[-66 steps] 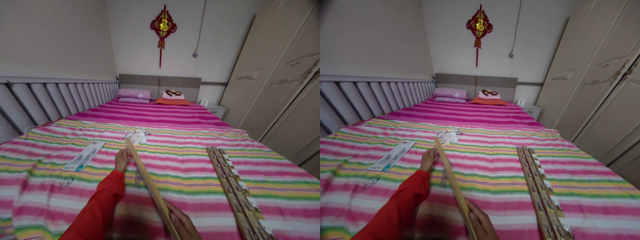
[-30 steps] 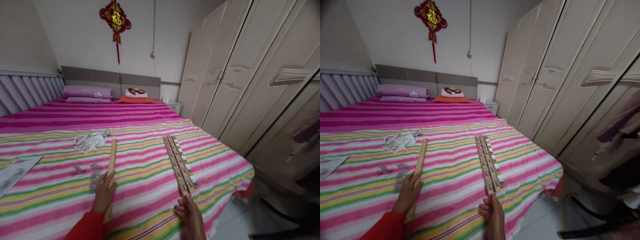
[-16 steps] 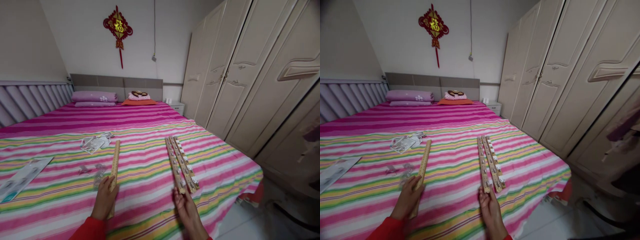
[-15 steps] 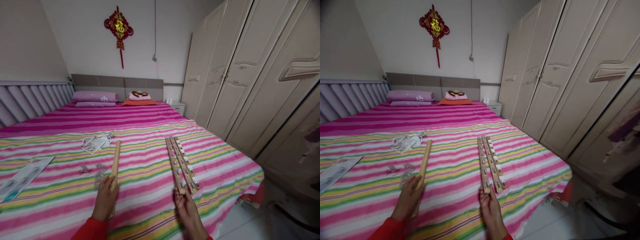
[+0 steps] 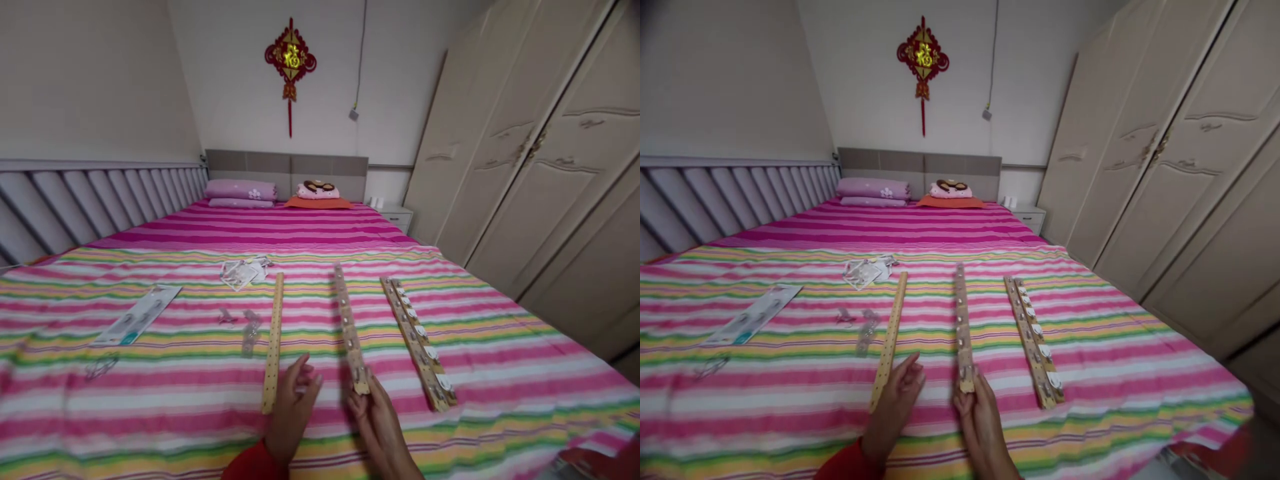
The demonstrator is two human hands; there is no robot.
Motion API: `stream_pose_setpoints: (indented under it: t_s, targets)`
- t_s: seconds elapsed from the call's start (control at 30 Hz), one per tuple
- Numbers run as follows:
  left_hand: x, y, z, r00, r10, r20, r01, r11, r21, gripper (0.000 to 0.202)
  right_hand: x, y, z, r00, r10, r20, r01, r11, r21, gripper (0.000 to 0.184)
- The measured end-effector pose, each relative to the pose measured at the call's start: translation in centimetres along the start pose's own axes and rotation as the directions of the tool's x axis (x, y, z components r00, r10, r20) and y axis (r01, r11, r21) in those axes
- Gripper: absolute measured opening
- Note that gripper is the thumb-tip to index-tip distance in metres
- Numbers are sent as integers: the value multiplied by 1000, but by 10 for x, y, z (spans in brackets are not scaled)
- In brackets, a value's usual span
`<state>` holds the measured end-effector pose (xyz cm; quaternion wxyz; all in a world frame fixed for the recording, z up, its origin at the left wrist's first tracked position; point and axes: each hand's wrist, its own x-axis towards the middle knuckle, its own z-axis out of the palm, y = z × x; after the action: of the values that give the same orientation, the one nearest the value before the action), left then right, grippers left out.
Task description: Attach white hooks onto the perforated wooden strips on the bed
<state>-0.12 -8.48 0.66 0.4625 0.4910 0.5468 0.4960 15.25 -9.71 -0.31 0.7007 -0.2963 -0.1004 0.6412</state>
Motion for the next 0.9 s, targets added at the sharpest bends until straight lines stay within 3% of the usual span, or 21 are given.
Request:
stream_pose_setpoints:
  t_s: [0.17,0.37,0.5,0.7,0.9]
  targets:
    - [12,11,4,981,128,-146,-133,991,-22,77,10,41,64,971,14,239,41,975,-220,29]
    - [57,23,-28,923,184,-337,-204,979,-23,64,38,75,103,881,13,474,263,817,-513,45]
    - [82,20,-52,905,217,-365,-218,975,38,46,53,87,115,843,12,538,357,735,-576,46]
    - [115,10,-80,885,247,-396,-210,969,133,40,67,96,120,792,59,608,418,673,-611,40]
    - [140,4,-92,872,290,-395,-223,953,206,45,83,98,115,816,49,576,411,653,-636,41]
